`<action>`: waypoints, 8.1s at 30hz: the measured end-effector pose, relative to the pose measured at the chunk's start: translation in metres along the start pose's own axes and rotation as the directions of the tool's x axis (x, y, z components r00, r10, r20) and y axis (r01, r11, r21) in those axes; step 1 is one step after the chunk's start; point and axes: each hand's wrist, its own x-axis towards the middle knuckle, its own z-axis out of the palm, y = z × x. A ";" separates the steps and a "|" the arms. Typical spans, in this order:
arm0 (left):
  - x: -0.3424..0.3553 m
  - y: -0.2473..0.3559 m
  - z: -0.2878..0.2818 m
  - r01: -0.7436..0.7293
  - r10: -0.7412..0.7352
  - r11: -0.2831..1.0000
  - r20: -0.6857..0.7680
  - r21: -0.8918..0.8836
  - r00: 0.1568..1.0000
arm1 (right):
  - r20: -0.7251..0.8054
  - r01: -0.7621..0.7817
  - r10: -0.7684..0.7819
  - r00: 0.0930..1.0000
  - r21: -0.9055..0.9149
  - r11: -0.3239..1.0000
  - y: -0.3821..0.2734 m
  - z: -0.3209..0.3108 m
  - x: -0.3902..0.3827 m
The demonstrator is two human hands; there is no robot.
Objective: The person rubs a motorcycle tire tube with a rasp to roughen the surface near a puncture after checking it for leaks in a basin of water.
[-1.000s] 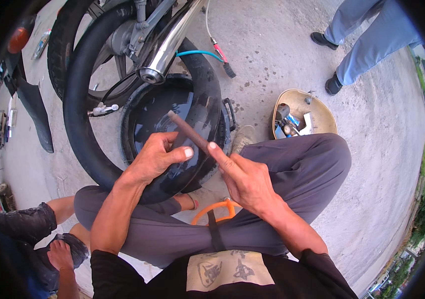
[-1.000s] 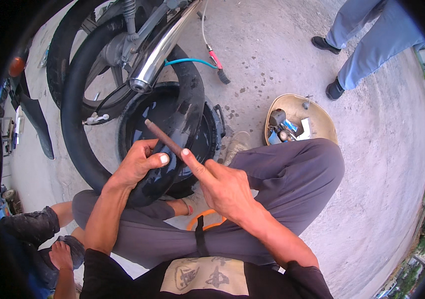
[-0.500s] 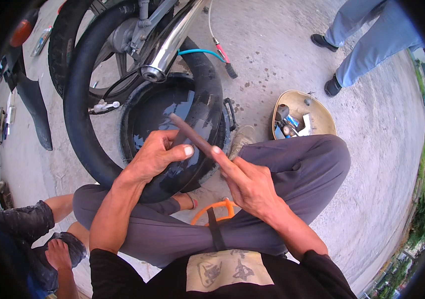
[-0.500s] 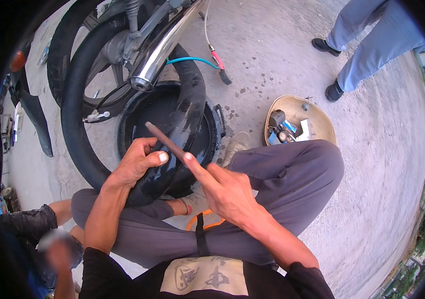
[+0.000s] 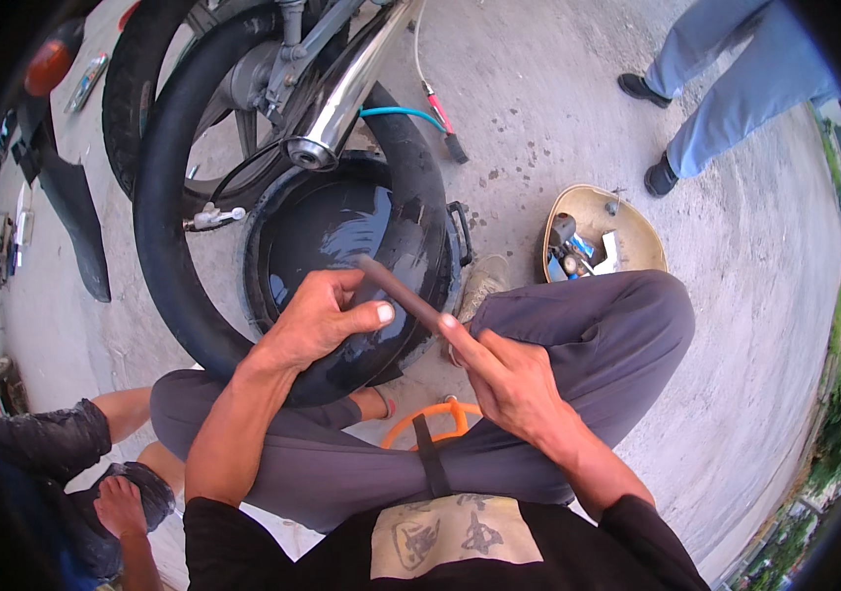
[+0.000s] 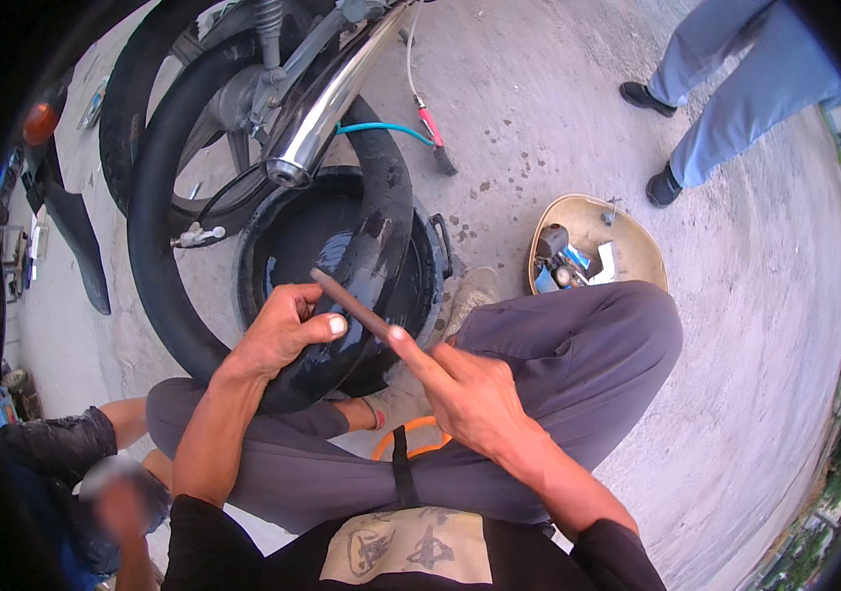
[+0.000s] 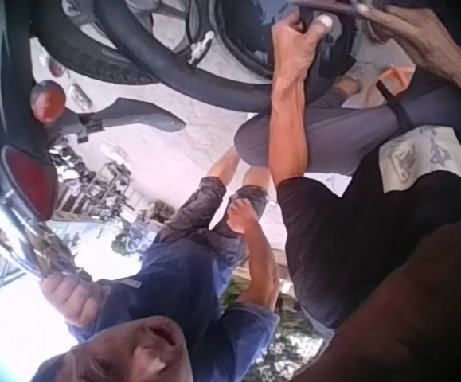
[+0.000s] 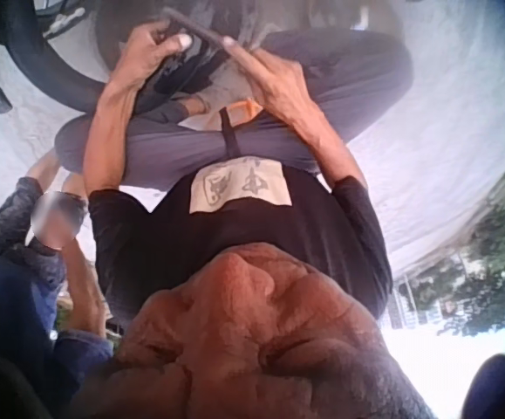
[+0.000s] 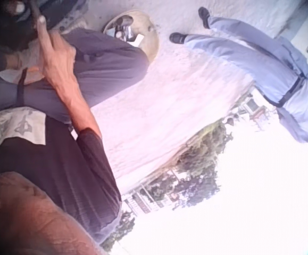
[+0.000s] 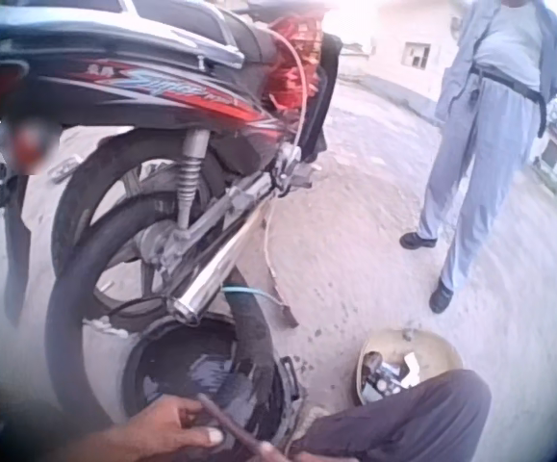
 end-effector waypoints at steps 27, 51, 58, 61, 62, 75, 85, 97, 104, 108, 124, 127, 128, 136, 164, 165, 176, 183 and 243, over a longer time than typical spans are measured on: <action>0.004 0.003 0.000 0.054 -0.052 0.998 0.036 -0.043 0.998 | -0.291 -0.182 0.574 0.765 0.757 0.627 0.005 -0.013 0.022; 0.026 0.017 0.043 -0.094 0.085 0.451 0.063 0.887 0.994 | -0.566 0.302 0.528 0.633 0.809 0.504 -0.004 -0.034 0.050; 0.004 0.024 0.045 -0.131 0.065 0.375 0.115 0.918 0.991 | -0.570 0.327 0.564 0.597 0.815 0.478 0.005 -0.033 0.058; -0.009 0.019 0.054 -0.165 0.112 0.361 0.134 0.918 0.985 | -0.623 0.352 0.530 0.576 0.773 0.527 0.017 -0.035 0.057; -0.012 0.018 0.055 -0.170 0.127 0.346 0.134 0.923 0.983 | -0.625 0.347 0.532 0.572 0.771 0.534 0.019 -0.037 0.057; -0.036 0.024 0.002 -0.093 0.105 0.898 -0.005 0.431 0.994 | -0.638 0.147 0.424 0.643 0.646 0.749 -0.026 -0.047 -0.004; -0.031 0.021 -0.011 -0.115 0.114 0.973 0.016 0.202 0.993 | -0.174 -0.210 0.387 0.906 0.609 0.765 -0.039 0.003 -0.015; -0.024 0.015 -0.019 -0.107 0.105 0.978 0.022 0.179 0.994 | -0.184 -0.005 0.027 0.982 0.122 0.992 -0.035 0.023 0.017; -0.026 0.024 -0.010 -0.078 0.074 0.985 0.032 0.153 0.997 | -0.169 -0.015 0.029 0.985 0.081 0.997 -0.035 0.025 0.010; -0.028 0.021 -0.012 -0.092 0.092 0.991 0.001 0.100 0.996 | -0.190 0.035 -0.021 0.982 0.070 0.997 -0.031 0.029 0.032; -0.026 0.001 -0.017 -0.078 0.065 0.980 0.075 0.184 0.995 | -0.099 -0.021 0.025 0.995 0.038 0.999 -0.026 0.016 0.019; -0.019 -0.003 -0.009 -0.043 0.017 0.949 0.086 0.313 0.996 | -0.301 -0.056 0.211 0.930 0.451 0.891 -0.015 -0.001 0.065; -0.021 -0.003 -0.006 -0.009 -0.011 0.952 0.062 0.307 0.998 | -0.182 -0.131 0.346 0.920 0.690 0.712 -0.012 -0.008 0.074; -0.014 -0.013 -0.003 -0.055 0.043 0.735 0.033 0.675 0.998 | 0.205 -0.387 0.384 0.900 0.782 0.489 -0.028 0.041 0.180; -0.016 -0.006 -0.019 0.053 -0.073 0.936 0.042 0.348 0.996 | 0.367 -0.191 -0.037 0.929 0.564 0.804 -0.017 0.098 0.276; -0.018 -0.006 -0.019 0.052 -0.068 0.950 0.040 0.308 0.997 | 0.366 -0.176 -0.056 0.929 0.569 0.804 -0.014 0.095 0.275; -0.020 -0.009 -0.015 0.030 -0.046 0.985 0.089 0.171 0.995 | 0.438 -0.201 -0.090 0.895 0.573 0.795 -0.012 0.074 0.268; -0.022 -0.002 -0.013 0.004 -0.028 0.966 0.090 0.260 0.996 | 0.173 0.165 -0.217 0.961 0.270 0.949 -0.009 0.073 0.256; -0.024 0.006 -0.007 -0.090 0.083 0.995 0.145 0.045 0.986 | -0.016 -0.395 0.413 0.911 0.263 0.880 0.038 -0.020 0.182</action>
